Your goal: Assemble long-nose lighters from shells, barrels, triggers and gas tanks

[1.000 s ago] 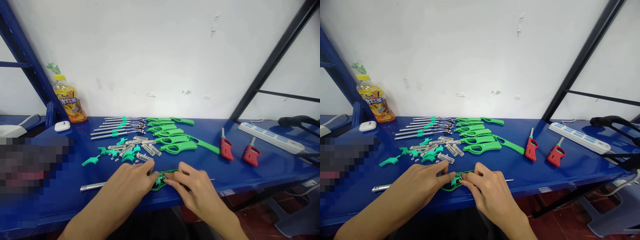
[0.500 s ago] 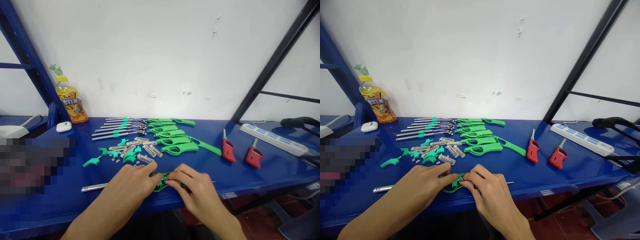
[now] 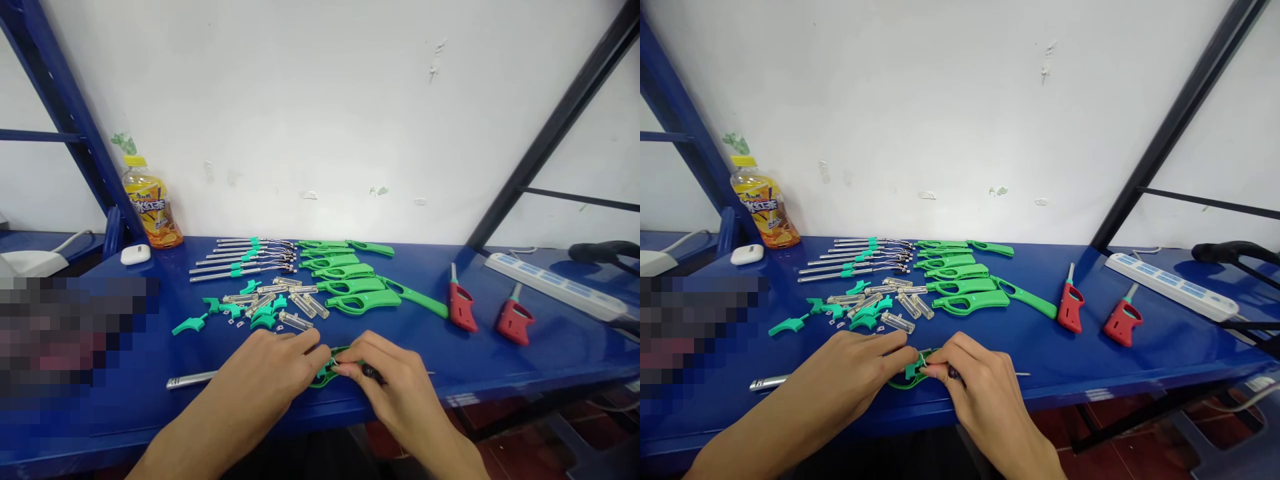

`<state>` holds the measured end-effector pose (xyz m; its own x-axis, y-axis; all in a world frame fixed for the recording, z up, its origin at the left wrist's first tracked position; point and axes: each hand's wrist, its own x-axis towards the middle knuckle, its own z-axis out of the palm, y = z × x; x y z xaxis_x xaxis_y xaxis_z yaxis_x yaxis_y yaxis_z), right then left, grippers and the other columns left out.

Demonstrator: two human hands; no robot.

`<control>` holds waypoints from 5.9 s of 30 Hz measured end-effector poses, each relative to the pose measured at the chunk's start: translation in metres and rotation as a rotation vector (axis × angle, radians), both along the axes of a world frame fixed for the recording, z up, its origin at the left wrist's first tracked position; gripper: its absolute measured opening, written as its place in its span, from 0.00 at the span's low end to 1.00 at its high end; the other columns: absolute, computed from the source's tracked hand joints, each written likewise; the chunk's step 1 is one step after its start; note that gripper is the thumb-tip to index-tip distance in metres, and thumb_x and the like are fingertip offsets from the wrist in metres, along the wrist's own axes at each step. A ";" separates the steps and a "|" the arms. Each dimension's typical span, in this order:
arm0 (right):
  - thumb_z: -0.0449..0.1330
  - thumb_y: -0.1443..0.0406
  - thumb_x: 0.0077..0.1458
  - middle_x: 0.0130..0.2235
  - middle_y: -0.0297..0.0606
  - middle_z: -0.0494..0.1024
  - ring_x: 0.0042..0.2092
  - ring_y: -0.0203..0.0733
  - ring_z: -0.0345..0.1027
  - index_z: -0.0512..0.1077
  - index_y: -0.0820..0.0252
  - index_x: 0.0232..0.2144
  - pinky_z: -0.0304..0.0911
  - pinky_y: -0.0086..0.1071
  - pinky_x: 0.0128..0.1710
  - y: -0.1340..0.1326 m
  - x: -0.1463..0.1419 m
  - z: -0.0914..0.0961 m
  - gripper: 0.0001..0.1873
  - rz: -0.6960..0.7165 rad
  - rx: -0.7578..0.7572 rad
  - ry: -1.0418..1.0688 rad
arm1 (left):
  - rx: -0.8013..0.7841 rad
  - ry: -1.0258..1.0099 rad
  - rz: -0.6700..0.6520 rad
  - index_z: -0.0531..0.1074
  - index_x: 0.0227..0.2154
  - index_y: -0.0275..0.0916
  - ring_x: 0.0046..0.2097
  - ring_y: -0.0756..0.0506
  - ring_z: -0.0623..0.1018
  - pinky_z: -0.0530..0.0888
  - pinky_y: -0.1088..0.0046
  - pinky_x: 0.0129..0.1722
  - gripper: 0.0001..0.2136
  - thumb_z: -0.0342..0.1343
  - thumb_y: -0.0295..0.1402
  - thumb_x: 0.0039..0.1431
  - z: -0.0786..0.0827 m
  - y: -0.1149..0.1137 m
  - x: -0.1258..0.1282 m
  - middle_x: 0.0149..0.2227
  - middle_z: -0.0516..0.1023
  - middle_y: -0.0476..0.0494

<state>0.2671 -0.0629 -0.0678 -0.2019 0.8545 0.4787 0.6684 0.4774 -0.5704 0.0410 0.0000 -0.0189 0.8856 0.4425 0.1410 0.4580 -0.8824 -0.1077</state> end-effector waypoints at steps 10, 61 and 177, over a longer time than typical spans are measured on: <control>0.57 0.62 0.76 0.41 0.35 0.81 0.37 0.40 0.78 0.81 0.52 0.44 0.65 0.34 0.37 -0.004 -0.003 0.005 0.12 -0.044 0.016 -0.126 | 0.012 0.047 0.058 0.76 0.55 0.48 0.36 0.41 0.85 0.74 0.68 0.28 0.22 0.56 0.17 0.65 -0.002 0.005 -0.003 0.50 0.81 0.45; 0.45 0.56 0.80 0.39 0.35 0.83 0.32 0.38 0.82 0.80 0.49 0.52 0.70 0.28 0.26 -0.001 -0.008 0.002 0.23 -0.136 0.203 -0.340 | -0.376 -0.029 0.320 0.83 0.49 0.48 0.50 0.37 0.83 0.79 0.60 0.48 0.13 0.56 0.26 0.72 0.013 0.001 -0.021 0.52 0.81 0.43; 0.62 0.63 0.74 0.42 0.33 0.85 0.46 0.46 0.74 0.80 0.53 0.51 0.60 0.48 0.60 0.071 -0.036 0.055 0.08 0.057 0.327 -0.142 | 0.093 -0.732 0.188 0.75 0.43 0.46 0.21 0.53 0.72 0.69 0.78 0.23 0.07 0.53 0.29 0.74 0.014 0.039 -0.053 0.33 0.82 0.59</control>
<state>0.2313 0.0080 -0.0125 -0.3289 0.6461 0.6888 0.6967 0.6584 -0.2849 -0.0124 0.0386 -0.0052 0.4627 0.5339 0.7077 0.5828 -0.7847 0.2110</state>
